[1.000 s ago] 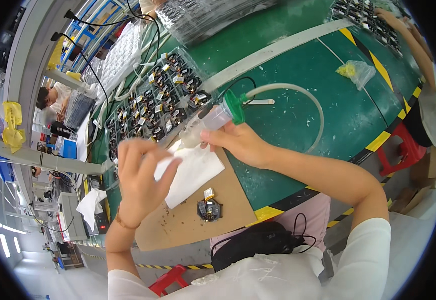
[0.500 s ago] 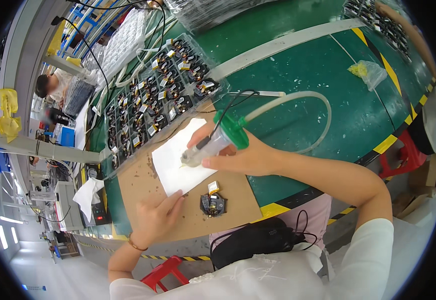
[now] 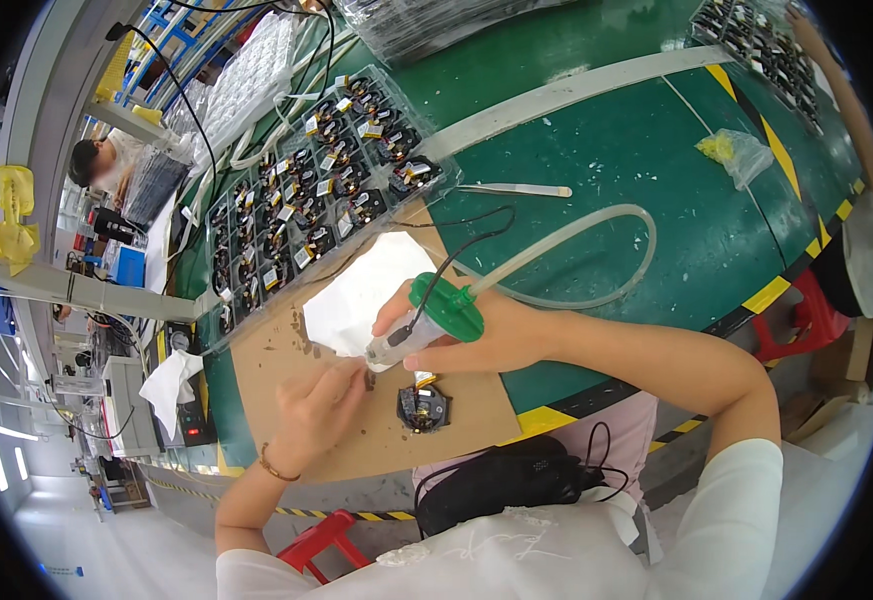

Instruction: Applying adhesive to electronic components using a dispensing syringe.

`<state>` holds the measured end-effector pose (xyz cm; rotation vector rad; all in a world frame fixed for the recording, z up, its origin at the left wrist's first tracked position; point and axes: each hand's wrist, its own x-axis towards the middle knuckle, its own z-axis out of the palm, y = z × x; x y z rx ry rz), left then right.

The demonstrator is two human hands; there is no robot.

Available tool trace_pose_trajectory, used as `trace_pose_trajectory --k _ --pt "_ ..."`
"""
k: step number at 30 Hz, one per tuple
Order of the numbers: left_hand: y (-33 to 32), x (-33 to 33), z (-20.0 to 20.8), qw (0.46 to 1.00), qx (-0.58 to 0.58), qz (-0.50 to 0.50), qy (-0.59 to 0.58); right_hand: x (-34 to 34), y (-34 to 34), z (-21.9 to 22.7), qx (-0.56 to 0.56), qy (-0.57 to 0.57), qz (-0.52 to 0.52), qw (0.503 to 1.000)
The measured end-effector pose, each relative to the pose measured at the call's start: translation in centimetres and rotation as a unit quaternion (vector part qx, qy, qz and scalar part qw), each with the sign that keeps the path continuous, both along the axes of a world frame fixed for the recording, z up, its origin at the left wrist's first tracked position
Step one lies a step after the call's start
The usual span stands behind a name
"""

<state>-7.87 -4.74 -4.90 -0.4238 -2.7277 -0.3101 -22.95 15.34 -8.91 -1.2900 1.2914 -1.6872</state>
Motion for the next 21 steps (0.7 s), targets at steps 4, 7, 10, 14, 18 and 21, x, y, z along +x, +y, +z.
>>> trace_pose_trajectory --k 4,7,10,14,18,21 --pt "0.6 -0.4 0.1 0.994 0.096 0.042 -0.032 0.1 0.0 0.5 0.023 -0.015 0.005 1.0" --pt "0.6 -0.6 0.2 0.992 0.101 0.06 -0.048 0.1 0.3 0.7 0.029 0.003 0.014 0.999" --pt "0.5 -0.6 -0.2 0.986 0.137 0.071 -0.066 0.0 0.0 0.5 -0.02 0.042 0.013 0.999" --pt "0.4 -0.8 -0.7 0.988 0.129 0.069 -0.045 0.0 0.1 0.6 -0.053 0.112 -0.012 0.992" --pt "0.5 -1.1 -1.0 0.991 0.126 0.029 -0.029 0.0 0.8 0.6 -0.041 0.221 -0.037 0.974" --pt "0.4 -1.0 -1.0 0.988 0.134 0.047 -0.054 -0.2 0.5 1.0 -0.178 0.429 -0.134 0.875"
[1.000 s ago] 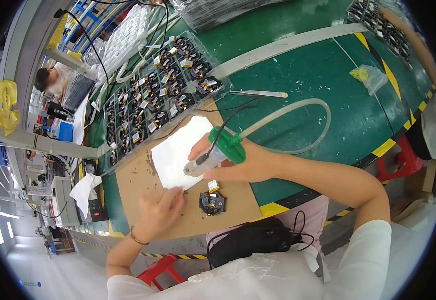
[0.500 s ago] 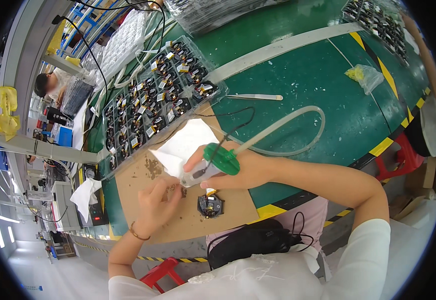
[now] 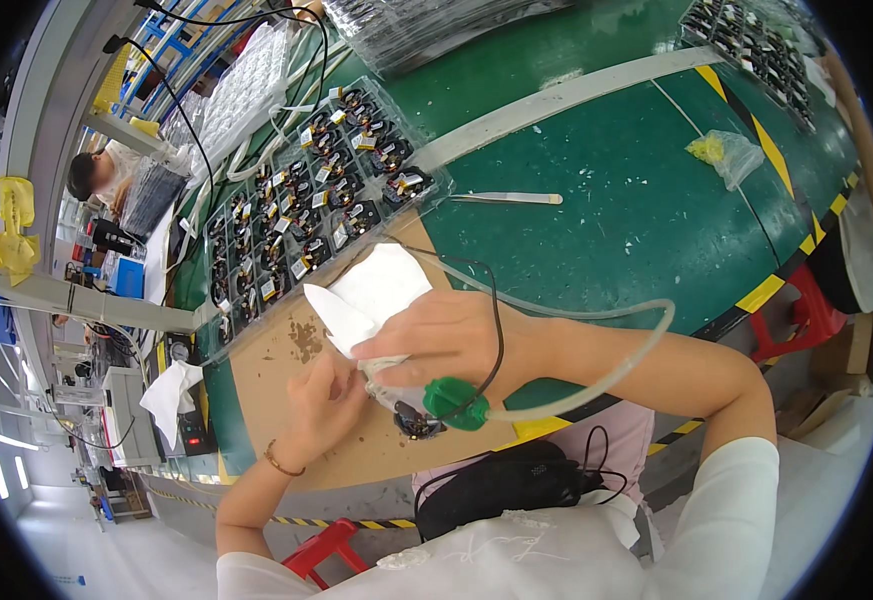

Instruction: Applying adhesive to electronic components using a dispensing syringe.

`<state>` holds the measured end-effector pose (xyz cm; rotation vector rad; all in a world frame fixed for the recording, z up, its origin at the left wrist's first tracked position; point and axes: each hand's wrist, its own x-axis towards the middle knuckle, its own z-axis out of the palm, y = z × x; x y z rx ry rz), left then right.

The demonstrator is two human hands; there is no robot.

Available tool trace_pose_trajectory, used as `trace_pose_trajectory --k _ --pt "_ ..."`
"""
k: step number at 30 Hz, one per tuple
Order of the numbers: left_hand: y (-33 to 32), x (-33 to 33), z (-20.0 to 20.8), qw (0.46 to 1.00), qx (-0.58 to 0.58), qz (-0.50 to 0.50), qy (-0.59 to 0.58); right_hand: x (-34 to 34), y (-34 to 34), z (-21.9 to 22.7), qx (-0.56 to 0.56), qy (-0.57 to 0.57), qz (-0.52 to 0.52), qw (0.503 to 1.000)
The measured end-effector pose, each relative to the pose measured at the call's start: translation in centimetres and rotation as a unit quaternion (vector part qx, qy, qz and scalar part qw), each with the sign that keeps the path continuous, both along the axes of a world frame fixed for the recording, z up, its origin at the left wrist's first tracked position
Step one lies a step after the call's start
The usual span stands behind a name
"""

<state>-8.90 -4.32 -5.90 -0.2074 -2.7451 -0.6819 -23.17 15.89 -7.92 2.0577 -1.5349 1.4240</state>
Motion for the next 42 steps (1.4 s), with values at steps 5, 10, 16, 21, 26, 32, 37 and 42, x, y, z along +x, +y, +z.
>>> trace_pose_trajectory --k 5,10,16,21,26,32,37,42 --pt "-0.2 0.5 0.2 0.996 0.042 0.052 -0.051 0.0 0.4 1.4 -0.049 0.13 -0.068 0.988" --pt "-0.3 0.8 2.1 0.989 -0.141 0.012 -0.05 -0.3 0.3 1.0 -0.049 0.138 -0.09 0.985" --pt "1.1 0.8 5.3 0.982 -0.158 -0.097 -0.029 -0.4 0.5 0.9 -0.039 0.127 -0.098 0.986" --pt "2.0 0.4 4.6 0.89 -0.263 -0.37 0.051 -0.1 0.4 0.0 -0.012 -0.049 -0.031 0.998" --pt "2.3 -0.2 5.0 0.88 -0.285 -0.38 0.023 -0.5 0.1 -1.0 -0.031 -0.362 0.015 0.932" --pt "-0.7 -1.3 4.2 0.92 -0.312 -0.233 0.034 -0.9 0.4 0.7 0.05 -0.551 -0.033 0.833" --pt "-1.6 -3.6 3.8 0.911 -0.354 -0.21 0.012 -0.9 -0.8 -0.7 0.019 -0.535 -0.079 0.841" --pt "-2.1 -3.7 3.8 0.923 -0.335 -0.187 0.007 -0.9 -0.3 -0.1 0.064 -0.513 -0.113 0.849"
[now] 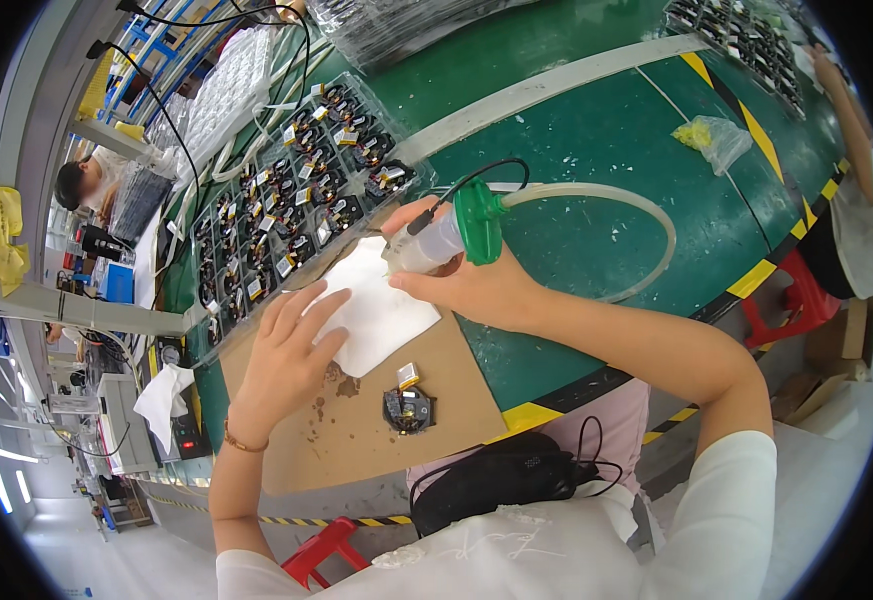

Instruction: Applying adhesive to electronic components using a dispensing syringe.

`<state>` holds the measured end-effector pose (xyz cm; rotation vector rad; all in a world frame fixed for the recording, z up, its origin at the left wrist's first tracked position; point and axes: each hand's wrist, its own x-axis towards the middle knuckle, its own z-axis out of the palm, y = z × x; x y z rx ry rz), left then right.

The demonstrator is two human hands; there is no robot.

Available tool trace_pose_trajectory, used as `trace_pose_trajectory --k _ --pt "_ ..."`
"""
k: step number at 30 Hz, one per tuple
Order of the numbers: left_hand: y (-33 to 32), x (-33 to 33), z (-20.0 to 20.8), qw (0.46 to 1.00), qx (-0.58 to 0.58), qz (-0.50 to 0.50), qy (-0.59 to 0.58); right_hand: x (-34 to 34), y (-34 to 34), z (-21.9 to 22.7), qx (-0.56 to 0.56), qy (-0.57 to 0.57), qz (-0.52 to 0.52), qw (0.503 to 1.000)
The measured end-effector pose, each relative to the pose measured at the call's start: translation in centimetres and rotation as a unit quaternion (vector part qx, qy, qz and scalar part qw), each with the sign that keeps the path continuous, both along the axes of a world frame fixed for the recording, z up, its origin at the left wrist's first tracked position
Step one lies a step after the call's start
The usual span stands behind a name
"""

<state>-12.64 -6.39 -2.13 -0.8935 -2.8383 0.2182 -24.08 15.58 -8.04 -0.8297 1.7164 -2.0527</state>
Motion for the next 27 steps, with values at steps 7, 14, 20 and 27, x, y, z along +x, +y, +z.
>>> trace_pose_trajectory --k 7,14,20,27 --pt "1.2 3.1 3.6 0.993 -0.047 0.083 -0.063 -0.1 0.3 0.2 0.039 -0.014 -0.022 0.999" --pt "4.3 3.2 4.2 0.985 0.032 -0.048 -0.162 -0.1 0.2 -0.2 0.042 0.047 -0.089 0.994" --pt "4.6 1.9 1.4 0.965 0.067 -0.153 -0.201 -0.1 0.2 0.0 0.041 0.058 -0.098 0.993" --pt "4.3 1.1 -0.2 0.952 0.125 -0.181 -0.212 0.1 0.3 0.2 0.058 0.059 -0.092 0.992"
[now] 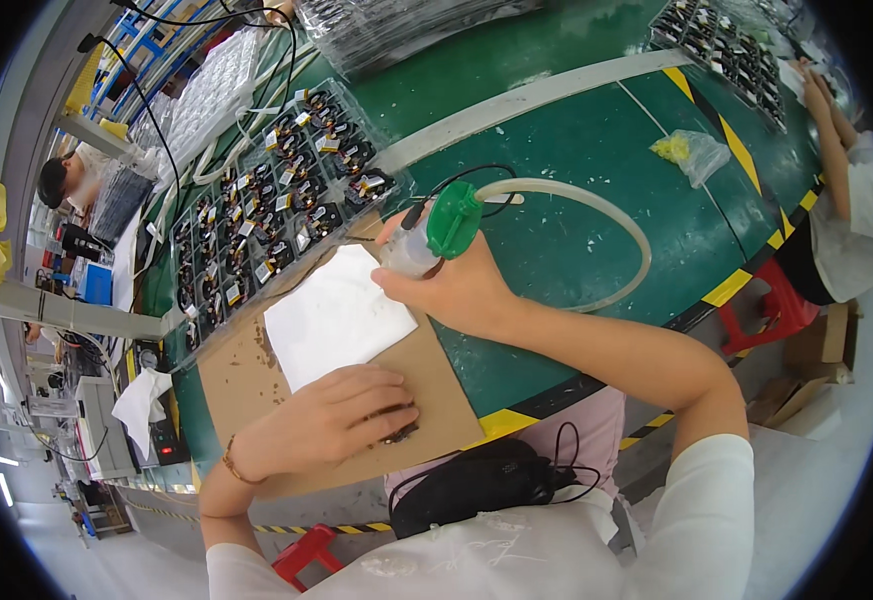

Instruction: Applying adhesive to electronic components using a dispensing syringe.

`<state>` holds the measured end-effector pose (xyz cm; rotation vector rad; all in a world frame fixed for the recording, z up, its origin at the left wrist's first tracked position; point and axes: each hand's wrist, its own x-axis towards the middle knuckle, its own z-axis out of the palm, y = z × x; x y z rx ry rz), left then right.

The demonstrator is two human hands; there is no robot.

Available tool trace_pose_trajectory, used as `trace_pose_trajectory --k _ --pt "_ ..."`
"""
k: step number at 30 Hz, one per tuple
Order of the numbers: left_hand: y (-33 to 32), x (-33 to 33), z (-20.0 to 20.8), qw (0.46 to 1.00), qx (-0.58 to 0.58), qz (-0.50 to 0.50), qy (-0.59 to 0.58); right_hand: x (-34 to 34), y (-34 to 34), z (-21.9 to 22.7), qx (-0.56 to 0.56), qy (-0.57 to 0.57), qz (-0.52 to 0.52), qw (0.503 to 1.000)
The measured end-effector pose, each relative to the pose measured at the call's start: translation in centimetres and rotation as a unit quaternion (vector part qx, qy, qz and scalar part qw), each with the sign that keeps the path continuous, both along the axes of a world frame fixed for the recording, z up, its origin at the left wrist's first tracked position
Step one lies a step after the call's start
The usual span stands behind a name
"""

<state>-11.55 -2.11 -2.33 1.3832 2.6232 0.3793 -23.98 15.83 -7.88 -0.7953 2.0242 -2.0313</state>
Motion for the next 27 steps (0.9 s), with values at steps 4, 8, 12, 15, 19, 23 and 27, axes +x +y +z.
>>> trace_pose_trajectory --k 4,8,12,15,19,23,27 --pt "-0.4 -0.2 -0.3 0.992 0.094 0.062 -0.062 0.0 -0.3 -0.2 0.005 0.012 0.007 1.0" --pt "-0.8 0.4 -1.0 0.976 0.174 0.093 -0.091 0.2 0.0 0.5 0.008 -0.011 0.013 1.0" --pt "-0.9 1.2 -1.0 0.905 0.298 0.168 -0.254 0.2 -0.1 0.4 0.041 -0.019 0.031 0.999" --pt "-0.7 1.4 -1.3 0.885 0.327 0.19 -0.271 0.0 -0.3 -0.4 0.046 0.005 0.039 0.998" --pt "-0.3 1.3 -1.9 0.924 0.27 0.221 -0.16 -0.1 -0.2 -0.7 0.046 0.022 0.056 0.997" --pt "-0.1 1.6 -3.4 0.926 0.277 0.245 -0.077 -0.2 -0.5 -1.3 -0.001 0.033 0.085 0.996" --pt "-0.3 2.1 -4.0 0.94 0.243 0.241 0.003 -0.2 -0.5 -0.7 0.023 0.025 0.078 0.996"
